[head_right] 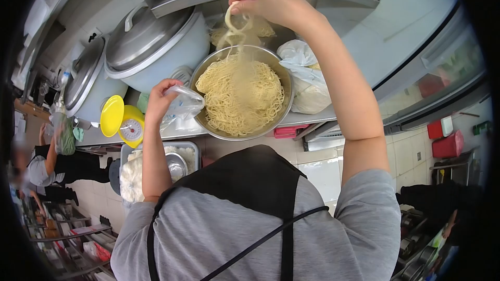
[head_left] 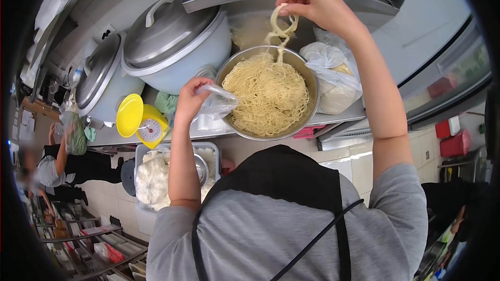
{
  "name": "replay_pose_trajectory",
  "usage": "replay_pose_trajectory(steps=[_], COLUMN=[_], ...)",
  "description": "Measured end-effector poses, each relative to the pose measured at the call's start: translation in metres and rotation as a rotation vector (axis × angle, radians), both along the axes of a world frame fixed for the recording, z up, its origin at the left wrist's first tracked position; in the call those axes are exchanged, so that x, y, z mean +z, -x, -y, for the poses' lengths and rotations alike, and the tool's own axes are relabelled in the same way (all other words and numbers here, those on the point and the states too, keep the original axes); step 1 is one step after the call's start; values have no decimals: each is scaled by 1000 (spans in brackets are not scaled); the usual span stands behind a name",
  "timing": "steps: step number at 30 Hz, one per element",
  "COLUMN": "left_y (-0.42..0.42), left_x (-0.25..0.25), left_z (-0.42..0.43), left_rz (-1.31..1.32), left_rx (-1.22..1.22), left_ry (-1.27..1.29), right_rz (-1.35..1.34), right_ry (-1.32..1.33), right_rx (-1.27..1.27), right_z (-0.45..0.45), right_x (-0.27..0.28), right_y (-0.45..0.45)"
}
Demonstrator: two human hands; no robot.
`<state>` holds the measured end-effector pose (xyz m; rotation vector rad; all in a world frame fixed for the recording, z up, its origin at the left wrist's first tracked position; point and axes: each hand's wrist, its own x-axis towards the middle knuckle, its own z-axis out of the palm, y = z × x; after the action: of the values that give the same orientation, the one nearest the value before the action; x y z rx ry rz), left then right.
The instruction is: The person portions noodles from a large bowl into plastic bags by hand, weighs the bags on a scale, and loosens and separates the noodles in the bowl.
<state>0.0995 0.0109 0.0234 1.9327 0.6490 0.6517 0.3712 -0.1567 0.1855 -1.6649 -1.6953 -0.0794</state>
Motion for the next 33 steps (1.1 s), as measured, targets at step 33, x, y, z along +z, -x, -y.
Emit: replay_pose_trajectory(steps=[33], left_y=[-73], left_x=[32], left_z=[73], left_rz=[264], left_rx=[144], left_ry=[227], right_rz=[-119], right_ry=[90], right_rx=[-11], right_z=[-54], right_x=[-173], right_y=[54])
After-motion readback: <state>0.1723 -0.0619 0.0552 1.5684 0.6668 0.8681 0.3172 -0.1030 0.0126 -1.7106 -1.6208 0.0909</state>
